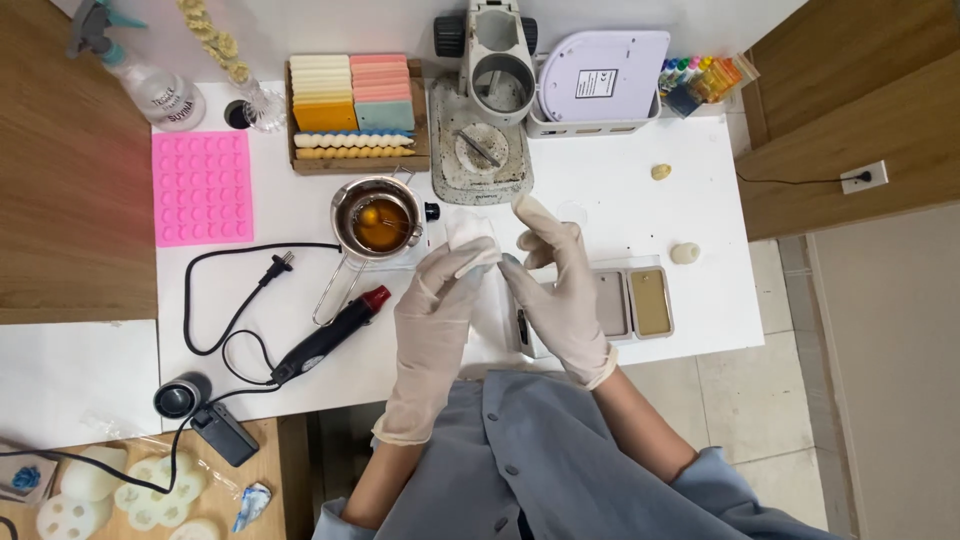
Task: Cleaning and prepping a long silicone mold using a heat gun and wipes.
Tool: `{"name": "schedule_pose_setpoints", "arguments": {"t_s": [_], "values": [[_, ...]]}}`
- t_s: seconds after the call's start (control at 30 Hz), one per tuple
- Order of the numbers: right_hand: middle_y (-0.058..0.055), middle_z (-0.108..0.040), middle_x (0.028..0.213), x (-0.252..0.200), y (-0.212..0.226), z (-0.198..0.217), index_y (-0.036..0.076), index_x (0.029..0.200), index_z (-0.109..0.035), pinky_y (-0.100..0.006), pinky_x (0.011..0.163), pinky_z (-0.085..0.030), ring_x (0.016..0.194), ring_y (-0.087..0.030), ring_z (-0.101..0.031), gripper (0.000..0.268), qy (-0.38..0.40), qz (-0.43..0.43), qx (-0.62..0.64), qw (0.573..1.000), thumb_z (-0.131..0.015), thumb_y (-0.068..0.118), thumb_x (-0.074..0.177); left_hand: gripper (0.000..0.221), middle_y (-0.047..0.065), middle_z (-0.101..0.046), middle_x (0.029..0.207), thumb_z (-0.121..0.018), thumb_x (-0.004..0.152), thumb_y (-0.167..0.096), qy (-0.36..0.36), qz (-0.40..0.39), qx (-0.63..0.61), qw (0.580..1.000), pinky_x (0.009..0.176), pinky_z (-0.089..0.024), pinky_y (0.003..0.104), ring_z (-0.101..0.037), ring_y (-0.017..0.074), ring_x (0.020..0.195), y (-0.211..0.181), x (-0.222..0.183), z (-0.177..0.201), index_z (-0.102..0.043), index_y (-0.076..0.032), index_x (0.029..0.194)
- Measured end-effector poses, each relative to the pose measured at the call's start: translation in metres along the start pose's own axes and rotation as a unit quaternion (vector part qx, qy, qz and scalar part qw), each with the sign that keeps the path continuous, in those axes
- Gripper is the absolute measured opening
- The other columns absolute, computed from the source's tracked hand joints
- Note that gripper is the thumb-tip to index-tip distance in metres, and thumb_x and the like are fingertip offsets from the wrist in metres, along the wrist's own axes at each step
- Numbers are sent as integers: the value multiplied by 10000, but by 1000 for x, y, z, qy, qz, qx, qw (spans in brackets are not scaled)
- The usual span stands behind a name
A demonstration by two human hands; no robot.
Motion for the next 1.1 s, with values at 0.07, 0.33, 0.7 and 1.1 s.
{"name": "schedule_pose_setpoints", "arguments": {"t_s": [0.07, 0.33, 0.7, 1.1], "values": [[-23, -582, 1088, 2, 21, 4, 83, 1439, -561, -234, 859, -500, 939, -111, -546, 635, 15, 57, -30, 998, -779, -31, 854, 279, 80, -689, 1243, -657, 976, -35, -11, -38, 83, 996, 969, -523, 253, -678, 151, 1104, -14, -4, 4, -721, -46, 1248], [-60, -691, 1149, 2, 68, -18, 79, 1282, -687, -312, 943, -507, 1048, -205, -617, 549, 110, 215, -86, 967, -783, -69, 762, 301, 69, -636, 1361, -726, 917, 8, 5, -202, 239, 950, 1072, -495, 283, -622, 172, 1267, -63, -31, -5, -722, -46, 1212], [-69, -696, 1091, 7, 78, -40, 70, 1160, -722, -305, 932, -582, 1058, -223, -710, 401, 160, 279, -17, 947, -826, -53, 792, 525, 35, -708, 1074, -608, 946, -212, -120, 114, -55, 985, 925, -571, 269, -695, 114, 999, -33, -26, 40, -442, -138, 1439], [-10, -663, 1262, -27, 100, -56, 158, 1140, -721, -393, 790, -551, 956, -239, -671, 427, 200, 475, -181, 837, -849, 115, 734, 292, 68, -746, 1024, -664, 932, -54, -141, 21, -91, 986, 786, -521, 224, -654, 104, 898, 7, -42, 77, -727, 71, 1189]]}}
Point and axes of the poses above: each hand's wrist, its own x-axis towards the middle knuckle, its own z-axis out of the back of the hand, y = z × x, the point moved 9 cm from there along x, towards the middle knuckle
